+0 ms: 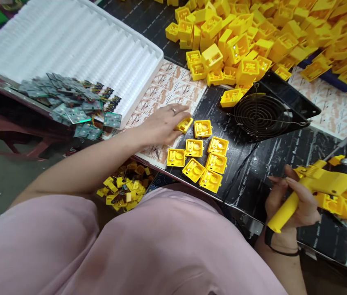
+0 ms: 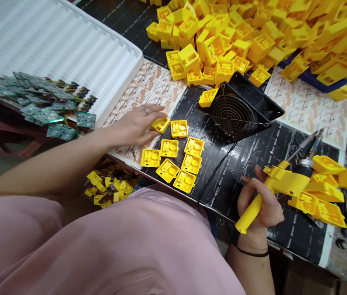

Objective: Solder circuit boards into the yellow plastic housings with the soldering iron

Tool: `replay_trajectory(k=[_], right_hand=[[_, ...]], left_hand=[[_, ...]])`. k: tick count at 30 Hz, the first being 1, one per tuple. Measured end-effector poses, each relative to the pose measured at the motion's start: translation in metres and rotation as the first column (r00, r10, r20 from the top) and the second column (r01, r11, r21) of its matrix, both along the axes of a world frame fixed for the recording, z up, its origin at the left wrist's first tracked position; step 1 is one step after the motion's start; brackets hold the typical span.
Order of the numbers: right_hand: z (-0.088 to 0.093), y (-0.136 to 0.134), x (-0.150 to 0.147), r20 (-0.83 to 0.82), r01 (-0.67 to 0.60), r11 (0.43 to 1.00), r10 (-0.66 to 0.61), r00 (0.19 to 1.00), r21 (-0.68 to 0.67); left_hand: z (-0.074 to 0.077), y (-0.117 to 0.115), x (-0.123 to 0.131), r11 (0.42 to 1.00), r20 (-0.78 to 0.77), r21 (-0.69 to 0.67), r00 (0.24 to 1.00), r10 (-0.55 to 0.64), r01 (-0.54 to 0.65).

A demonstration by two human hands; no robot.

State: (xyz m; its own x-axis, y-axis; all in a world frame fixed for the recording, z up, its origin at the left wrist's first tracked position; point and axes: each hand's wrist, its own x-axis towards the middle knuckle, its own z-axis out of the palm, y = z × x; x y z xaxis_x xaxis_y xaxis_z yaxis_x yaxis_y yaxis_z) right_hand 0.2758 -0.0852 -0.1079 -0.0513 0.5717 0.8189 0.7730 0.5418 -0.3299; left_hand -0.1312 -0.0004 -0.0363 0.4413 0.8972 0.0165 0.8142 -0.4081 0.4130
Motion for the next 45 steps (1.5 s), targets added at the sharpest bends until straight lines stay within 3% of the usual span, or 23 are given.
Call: replay_trajectory(k=[3,7,11,14,21,24,25,27,29,31,36,38,42,43,45], right_hand=[[0.0,0.0,0.0,0.002,0.002,1.0,-0.002,1.0,-0.003],[-0.001,0.0,0.002,0.0,0.001,1.0,-0.001,1.0,0.001],[-0.003,0.002,0.003,-0.011,-0.015,1.0,0.015,1.0,0.006],[-0.003,0.002,0.003,-0.013,-0.011,1.0,0.011,1.0,-0.006],[0.0,-0.002,0.0,0.008,0.008,1.0,-0.008,1.0,-0.025],[0.001,-0.002,-0.001,0.015,0.013,1.0,-0.012,1.0,-0.018],[0.001,-0.002,-0.001,0.016,0.014,1.0,-0.014,1.0,-0.014],[0.002,-0.001,-0.002,0.019,0.017,1.0,-0.016,1.0,-0.006],[0.002,-0.001,-0.002,0.026,0.024,1.0,-0.024,0.999,-0.003],[0.002,-0.001,-0.002,0.034,0.036,0.999,-0.036,0.999,-0.004],[0.003,-0.003,-0.004,0.064,0.06,0.998,-0.06,0.996,-0.002],[0.004,-0.004,-0.005,0.076,0.075,0.997,-0.075,0.994,0.005],[0.006,-0.005,-0.007,0.102,0.092,0.996,-0.092,0.991,0.001],[0.006,-0.005,-0.007,0.108,0.095,0.996,-0.094,0.99,0.0],[0.007,-0.006,-0.008,0.116,0.101,0.995,-0.101,0.988,0.002]], left_hand=[[0.008,0.025,0.0,0.975,0.005,-0.187,0.993,0.12,-0.117],[0.021,0.028,0.002,0.895,-0.078,-0.395,0.978,0.192,-0.207],[0.021,0.018,0.008,0.921,-0.313,-0.24,0.922,0.227,-0.308],[0.015,0.011,0.002,0.943,-0.391,-0.155,0.895,0.216,-0.296],[0.001,0.01,-0.014,0.998,-0.292,-0.056,0.956,-0.02,0.004],[0.001,0.01,-0.012,0.972,-0.185,-0.094,0.956,-0.228,0.213],[0.001,0.008,-0.012,0.969,-0.136,-0.093,0.962,-0.239,0.228],[0.004,0.003,-0.012,0.992,-0.094,-0.058,0.989,-0.115,0.11],[0.006,-0.004,-0.013,0.995,-0.173,-0.056,0.983,0.069,-0.08],[0.009,-0.01,-0.012,0.983,-0.279,-0.103,0.953,0.12,-0.154],[0.015,-0.016,0.007,0.979,-0.202,-0.203,0.979,-0.033,-0.008],[0.017,-0.01,0.02,0.979,-0.197,-0.2,0.98,-0.006,-0.034],[0.018,0.019,0.046,0.983,-0.226,-0.03,0.96,0.168,-0.179],[0.018,0.028,0.053,0.986,-0.224,-0.037,0.963,0.152,-0.165],[0.02,0.047,0.067,0.988,-0.222,-0.147,0.975,0.012,-0.046]])
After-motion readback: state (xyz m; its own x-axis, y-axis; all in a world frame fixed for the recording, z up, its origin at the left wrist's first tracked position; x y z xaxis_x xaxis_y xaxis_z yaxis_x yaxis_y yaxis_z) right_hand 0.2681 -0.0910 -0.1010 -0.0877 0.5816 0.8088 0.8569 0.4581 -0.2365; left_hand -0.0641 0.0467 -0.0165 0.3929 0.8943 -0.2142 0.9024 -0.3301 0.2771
